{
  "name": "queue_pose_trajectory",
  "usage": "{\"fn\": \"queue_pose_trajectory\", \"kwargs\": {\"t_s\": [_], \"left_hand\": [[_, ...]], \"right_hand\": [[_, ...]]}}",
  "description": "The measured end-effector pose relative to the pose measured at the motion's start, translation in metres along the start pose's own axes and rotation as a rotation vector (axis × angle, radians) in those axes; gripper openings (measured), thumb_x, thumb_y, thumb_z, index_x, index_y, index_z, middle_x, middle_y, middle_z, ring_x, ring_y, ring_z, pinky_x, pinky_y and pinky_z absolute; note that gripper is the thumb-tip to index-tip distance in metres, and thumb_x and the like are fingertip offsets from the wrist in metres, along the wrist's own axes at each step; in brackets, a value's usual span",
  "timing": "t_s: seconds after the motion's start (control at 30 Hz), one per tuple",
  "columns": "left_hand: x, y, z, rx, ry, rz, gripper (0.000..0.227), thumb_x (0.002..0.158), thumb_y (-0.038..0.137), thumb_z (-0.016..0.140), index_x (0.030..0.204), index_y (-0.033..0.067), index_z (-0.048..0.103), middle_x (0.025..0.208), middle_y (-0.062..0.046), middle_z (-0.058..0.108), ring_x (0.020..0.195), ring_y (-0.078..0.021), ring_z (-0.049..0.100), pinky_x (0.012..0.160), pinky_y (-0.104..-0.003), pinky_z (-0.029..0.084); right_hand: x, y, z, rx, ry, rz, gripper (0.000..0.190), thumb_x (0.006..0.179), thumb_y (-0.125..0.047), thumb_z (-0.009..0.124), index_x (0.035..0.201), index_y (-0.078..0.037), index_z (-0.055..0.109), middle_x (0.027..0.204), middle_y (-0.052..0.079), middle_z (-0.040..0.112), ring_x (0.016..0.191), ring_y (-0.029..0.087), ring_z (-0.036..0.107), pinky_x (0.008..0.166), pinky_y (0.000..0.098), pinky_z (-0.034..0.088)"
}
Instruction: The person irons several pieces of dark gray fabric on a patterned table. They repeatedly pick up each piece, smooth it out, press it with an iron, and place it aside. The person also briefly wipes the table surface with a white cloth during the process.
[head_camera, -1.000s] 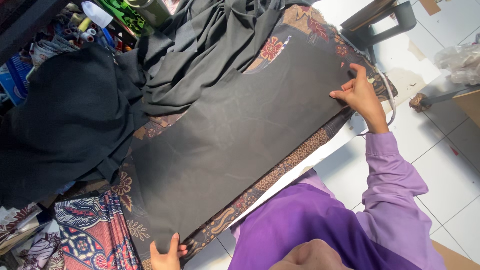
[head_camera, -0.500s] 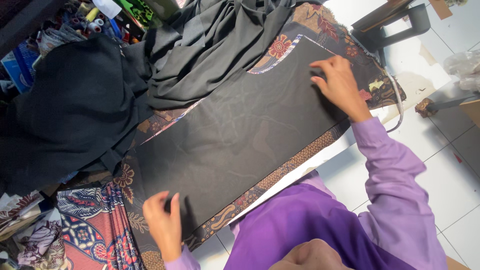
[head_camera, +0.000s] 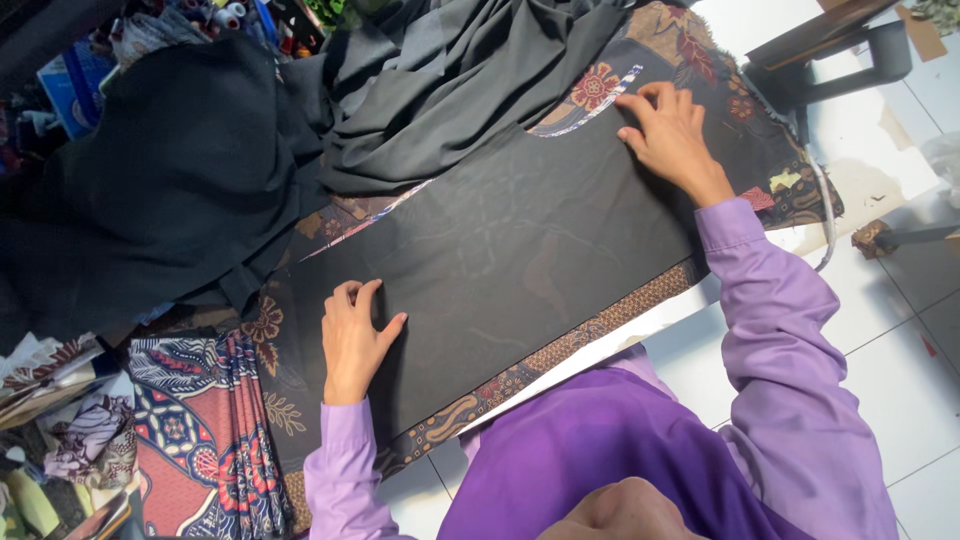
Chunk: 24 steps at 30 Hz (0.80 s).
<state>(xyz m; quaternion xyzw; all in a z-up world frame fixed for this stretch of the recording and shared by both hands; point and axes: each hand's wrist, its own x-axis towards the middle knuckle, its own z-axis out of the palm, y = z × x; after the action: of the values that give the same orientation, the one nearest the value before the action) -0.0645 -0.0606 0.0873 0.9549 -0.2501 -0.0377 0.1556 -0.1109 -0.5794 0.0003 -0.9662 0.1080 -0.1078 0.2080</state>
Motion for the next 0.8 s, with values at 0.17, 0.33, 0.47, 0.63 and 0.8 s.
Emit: {"fn": "queue_pose_trajectory", "kwargs": {"t_s": [0.17, 0.33, 0.47, 0.63, 0.8], "left_hand": [[0.002, -0.004, 0.0, -0.001, -0.012, -0.021, 0.066, 0.073, 0.033, 0.087, 0.129, 0.0098, 0.064, 0.126, -0.014, 0.056, 0.11, -0.035, 0.056, 0.089, -0.047, 0.048], [-0.002, -0.015, 0.005, -0.038, 0.049, -0.001, 0.065, 0.075, 0.035, 0.086, 0.13, 0.01, 0.063, 0.125, -0.014, 0.056, 0.112, -0.0366, 0.054, 0.091, -0.048, 0.047], [0.006, -0.032, 0.013, -0.053, 0.085, 0.001, 0.061, 0.078, 0.032, 0.083, 0.131, 0.0087, 0.062, 0.125, -0.014, 0.055, 0.113, -0.0361, 0.053, 0.092, -0.047, 0.046], [0.025, -0.049, 0.015, 0.01, 0.148, -0.03, 0.051, 0.085, 0.027, 0.078, 0.129, 0.0084, 0.062, 0.122, -0.014, 0.054, 0.112, -0.0362, 0.053, 0.09, -0.048, 0.045], [0.052, -0.032, 0.033, -0.119, 0.124, 0.162, 0.045, 0.084, 0.02, 0.072, 0.127, 0.0115, 0.062, 0.127, -0.01, 0.055, 0.118, -0.033, 0.054, 0.097, -0.046, 0.047]], "right_hand": [[-0.009, -0.023, -0.013, -0.042, 0.037, -0.038, 0.052, 0.097, -0.026, 0.076, 0.146, -0.018, 0.061, 0.146, 0.019, 0.049, 0.13, 0.042, 0.043, 0.104, 0.0564, 0.033], [-0.055, -0.061, -0.018, -0.001, -0.07, -0.047, 0.058, 0.092, -0.028, 0.077, 0.147, -0.019, 0.061, 0.148, 0.02, 0.049, 0.131, 0.043, 0.042, 0.105, 0.0567, 0.035], [-0.068, -0.07, -0.018, -0.026, -0.109, -0.02, 0.058, 0.093, -0.033, 0.077, 0.148, -0.021, 0.061, 0.15, 0.021, 0.048, 0.133, 0.045, 0.041, 0.106, 0.0579, 0.035], [-0.066, -0.065, -0.013, -0.046, -0.134, -0.012, 0.059, 0.094, -0.036, 0.076, 0.149, -0.021, 0.061, 0.153, 0.023, 0.046, 0.132, 0.047, 0.041, 0.106, 0.0596, 0.035], [-0.065, -0.063, -0.008, -0.067, -0.151, 0.012, 0.06, 0.094, -0.037, 0.077, 0.149, -0.021, 0.062, 0.152, 0.023, 0.046, 0.132, 0.047, 0.041, 0.106, 0.0594, 0.036]]}}
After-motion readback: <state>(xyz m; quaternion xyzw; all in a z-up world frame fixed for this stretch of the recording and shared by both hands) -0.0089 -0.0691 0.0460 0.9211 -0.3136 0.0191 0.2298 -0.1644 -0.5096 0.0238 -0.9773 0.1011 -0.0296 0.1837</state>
